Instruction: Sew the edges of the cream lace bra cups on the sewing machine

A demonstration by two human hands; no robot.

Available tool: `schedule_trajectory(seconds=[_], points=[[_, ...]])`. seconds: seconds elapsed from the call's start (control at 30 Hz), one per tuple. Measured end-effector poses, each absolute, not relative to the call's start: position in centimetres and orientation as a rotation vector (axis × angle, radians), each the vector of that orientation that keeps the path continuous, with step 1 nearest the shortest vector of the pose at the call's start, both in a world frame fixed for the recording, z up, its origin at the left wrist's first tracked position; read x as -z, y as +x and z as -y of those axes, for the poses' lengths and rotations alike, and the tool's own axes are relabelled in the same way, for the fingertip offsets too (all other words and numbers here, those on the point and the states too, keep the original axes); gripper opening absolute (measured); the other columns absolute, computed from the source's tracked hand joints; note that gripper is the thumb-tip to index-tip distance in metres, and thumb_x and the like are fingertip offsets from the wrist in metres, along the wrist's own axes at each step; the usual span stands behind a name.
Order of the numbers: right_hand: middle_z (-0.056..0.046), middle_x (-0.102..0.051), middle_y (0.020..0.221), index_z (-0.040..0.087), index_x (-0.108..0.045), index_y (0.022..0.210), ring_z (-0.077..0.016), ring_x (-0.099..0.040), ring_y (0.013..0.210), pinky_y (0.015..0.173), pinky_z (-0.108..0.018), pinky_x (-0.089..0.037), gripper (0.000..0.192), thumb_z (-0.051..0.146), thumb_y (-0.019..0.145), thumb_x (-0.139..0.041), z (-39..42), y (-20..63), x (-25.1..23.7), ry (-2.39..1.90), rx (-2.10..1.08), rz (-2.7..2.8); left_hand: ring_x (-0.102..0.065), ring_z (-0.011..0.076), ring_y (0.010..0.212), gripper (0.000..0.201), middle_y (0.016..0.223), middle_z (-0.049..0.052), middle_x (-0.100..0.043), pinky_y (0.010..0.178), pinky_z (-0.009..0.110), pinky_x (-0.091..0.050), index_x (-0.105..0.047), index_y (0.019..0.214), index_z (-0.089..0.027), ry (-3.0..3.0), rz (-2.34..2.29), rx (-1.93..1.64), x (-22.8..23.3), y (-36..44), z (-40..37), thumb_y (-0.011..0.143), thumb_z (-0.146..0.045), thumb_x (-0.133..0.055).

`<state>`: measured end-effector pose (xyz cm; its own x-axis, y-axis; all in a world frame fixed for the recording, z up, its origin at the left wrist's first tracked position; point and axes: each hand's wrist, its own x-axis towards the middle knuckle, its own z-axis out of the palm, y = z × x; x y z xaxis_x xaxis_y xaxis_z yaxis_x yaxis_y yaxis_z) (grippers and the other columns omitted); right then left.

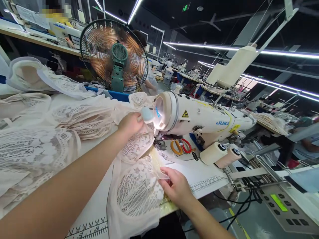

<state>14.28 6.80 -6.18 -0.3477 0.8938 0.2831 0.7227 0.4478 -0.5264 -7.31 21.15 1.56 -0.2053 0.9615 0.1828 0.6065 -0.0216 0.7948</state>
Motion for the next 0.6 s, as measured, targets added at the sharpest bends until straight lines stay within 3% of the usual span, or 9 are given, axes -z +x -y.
schedule_trajectory(seconds=[0.2, 0.27, 0.37, 0.47, 0.6], points=[[-0.011, -0.072, 0.088, 0.013, -0.066, 0.104, -0.021, -0.065, 0.072, 0.066, -0.032, -0.051, 0.032, 0.024, 0.081, -0.047, -6.7, 14.5, 6.1, -1.32, -0.461, 2.123, -0.058, 0.0277, 0.079, 0.012, 0.064, 0.004, -0.06, 0.072, 0.035, -0.04, -0.058, 0.057, -0.02, 1.501, -1.762, -1.054, -0.6, -7.8, -22.0, 0.058, -0.027, -0.068], [-0.01, -0.072, 0.087, 0.015, -0.067, 0.103, -0.0219, -0.065, 0.074, 0.067, -0.032, -0.05, 0.03, 0.023, 0.081, -0.048, -6.8, 14.5, 6.2, -1.322, -0.475, 2.127, -0.056, 0.0226, 0.073, 0.014, 0.064, 0.002, -0.06, 0.068, 0.032, -0.04, -0.063, 0.06, -0.019, 1.48, -1.688, -0.993, -0.8, -8.9, -20.3, 0.056, -0.03, -0.068], [-0.009, -0.072, 0.085, 0.015, -0.067, 0.101, -0.0239, -0.065, 0.077, 0.068, -0.034, -0.05, 0.028, 0.023, 0.081, -0.049, -6.9, 14.5, 6.1, -1.321, -0.497, 2.143, -0.049, 0.0157, 0.058, 0.034, 0.056, -0.001, -0.056, 0.056, 0.028, -0.037, -0.069, 0.072, -0.016, 1.395, -1.574, -0.877, -1.5, -10.3, -17.5, 0.049, -0.041, -0.073], [-0.008, -0.072, 0.089, 0.016, -0.068, 0.101, -0.0232, -0.065, 0.082, 0.071, -0.033, -0.049, 0.027, 0.021, 0.082, -0.049, -7.0, 14.7, 6.1, -1.29, -0.524, 2.137, -0.052, 0.0155, 0.06, 0.044, 0.057, 0.0, -0.057, 0.056, 0.027, -0.042, -0.07, 0.073, -0.015, 1.275, -1.479, -0.836, -1.5, -11.0, -15.5, 0.042, -0.045, -0.078], [-0.008, -0.072, 0.089, 0.017, -0.068, 0.098, -0.0218, -0.065, 0.08, 0.07, -0.032, -0.049, 0.024, 0.02, 0.082, -0.05, -6.9, 14.7, 6.1, -1.272, -0.512, 2.132, -0.053, 0.013, 0.061, 0.033, 0.06, 0.001, -0.061, 0.055, 0.023, -0.045, -0.068, 0.064, -0.016, 1.13, -1.387, -0.886, -0.8, -11.1, -14.8, 0.041, -0.034, -0.083]])
